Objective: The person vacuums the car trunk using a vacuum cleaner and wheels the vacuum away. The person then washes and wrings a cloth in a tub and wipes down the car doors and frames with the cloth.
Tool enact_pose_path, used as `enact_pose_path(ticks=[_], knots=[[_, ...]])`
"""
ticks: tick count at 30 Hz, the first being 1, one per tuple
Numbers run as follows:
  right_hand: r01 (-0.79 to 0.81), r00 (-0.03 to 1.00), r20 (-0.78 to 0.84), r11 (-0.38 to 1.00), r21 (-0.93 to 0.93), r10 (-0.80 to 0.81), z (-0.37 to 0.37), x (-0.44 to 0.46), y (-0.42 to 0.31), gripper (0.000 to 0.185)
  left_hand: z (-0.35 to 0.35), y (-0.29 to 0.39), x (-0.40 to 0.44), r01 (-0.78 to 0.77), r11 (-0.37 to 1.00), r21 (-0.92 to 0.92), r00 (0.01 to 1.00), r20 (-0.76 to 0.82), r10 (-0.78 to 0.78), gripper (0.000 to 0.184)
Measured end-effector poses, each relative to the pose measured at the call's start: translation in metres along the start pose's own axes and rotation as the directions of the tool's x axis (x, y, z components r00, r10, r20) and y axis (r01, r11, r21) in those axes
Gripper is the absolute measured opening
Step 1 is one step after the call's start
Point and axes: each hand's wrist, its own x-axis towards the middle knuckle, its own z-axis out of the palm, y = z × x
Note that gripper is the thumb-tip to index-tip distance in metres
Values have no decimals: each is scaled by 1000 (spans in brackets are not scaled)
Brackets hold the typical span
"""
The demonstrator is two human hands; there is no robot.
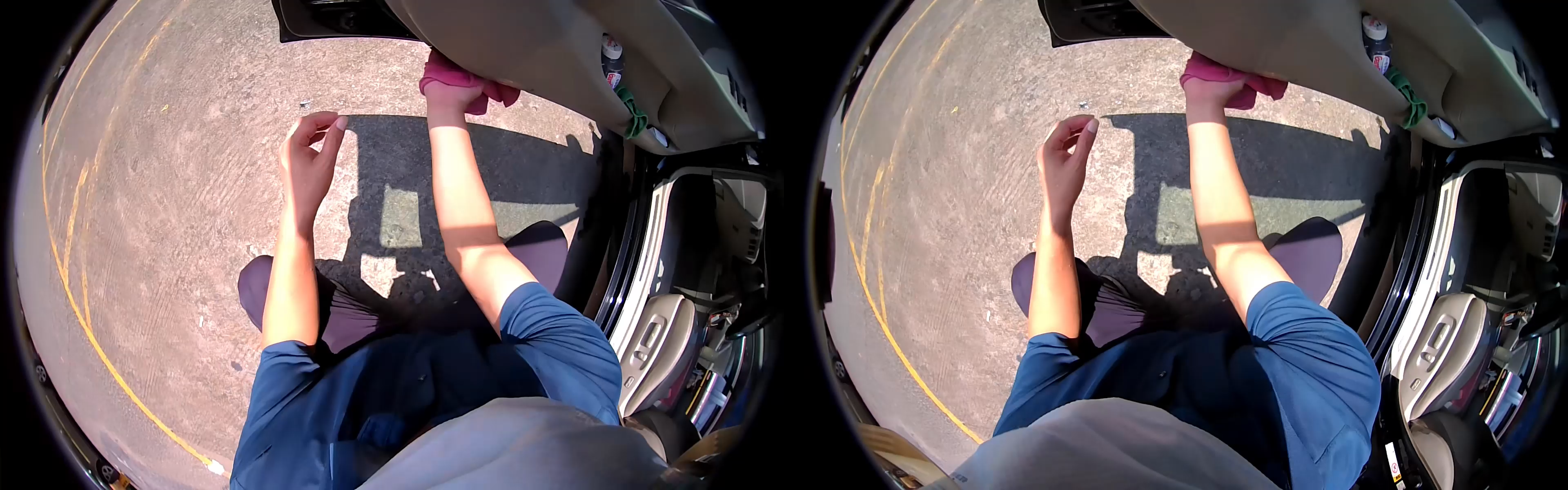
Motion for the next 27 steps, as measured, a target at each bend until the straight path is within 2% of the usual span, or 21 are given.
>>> enact_pose_path(ticks=[3,5,6,7,8,9,11,12,13,15,17,18,21,23,25,26,27], knots=[[-241,970,9,970,23,241,14,-34,103,36,-18,-9,6,128,991,51,986,-112,-121,22],[-236,972,-48,944,-232,232,22,-39,161,38,-28,-15,8,133,990,-47,981,-138,-138,22],[54,996,94,813,-579,0,18,-33,182,43,-33,-23,10,77,994,-75,983,-159,-88,22],[252,965,234,641,-725,-115,43,-45,183,42,-39,-25,10,57,992,-111,982,-174,-76,22],[570,822,535,265,-778,-197,70,-51,172,37,-45,-28,13,35,992,-123,977,-203,-59,23],[777,595,792,-153,-610,-135,98,-52,157,33,-50,-32,16,14,991,-134,972,-231,-45,23],[801,327,944,-515,-305,-50,162,-51,142,45,-59,-28,22,115,978,-175,963,-221,-153,23],[784,284,951,-600,-160,118,163,-33,137,45,-62,-26,21,171,967,-189,958,-196,-208,24],[731,348,925,-661,-169,150,150,-23,143,42,-63,-28,20,171,967,-189,963,-177,-205,24],[647,663,649,-721,-248,373,94,-8,133,37,-65,-33,23,148,968,-203,970,-162,-182,24],[747,501,772,-646,-157,391,28,-7,119,31,-70,-35,24,144,968,-205,968,-174,-181,24],[769,466,778,-628,-121,421,15,-9,112,32,-73,-36,24,143,969,-200,966,-185,-180,24],[695,647,705,-606,-387,292,51,-5,114,43,-74,-35,24,113,959,-259,959,-224,-174,22],[675,643,744,-593,-439,181,116,-7,134,43,-74,-32,25,119,941,-316,959,-209,-192,22],[675,494,822,-721,-157,284,120,9,164,37,-72,-27,23,123,939,-320,962,-193,-192,21],[551,808,311,-829,-96,501,127,13,174,38,-72,-27,23,125,936,-328,965,-177,-191,21],[637,769,71,-771,7,636,125,7,181,37,-72,-27,21,127,934,-335,970,-156,-188,21]])
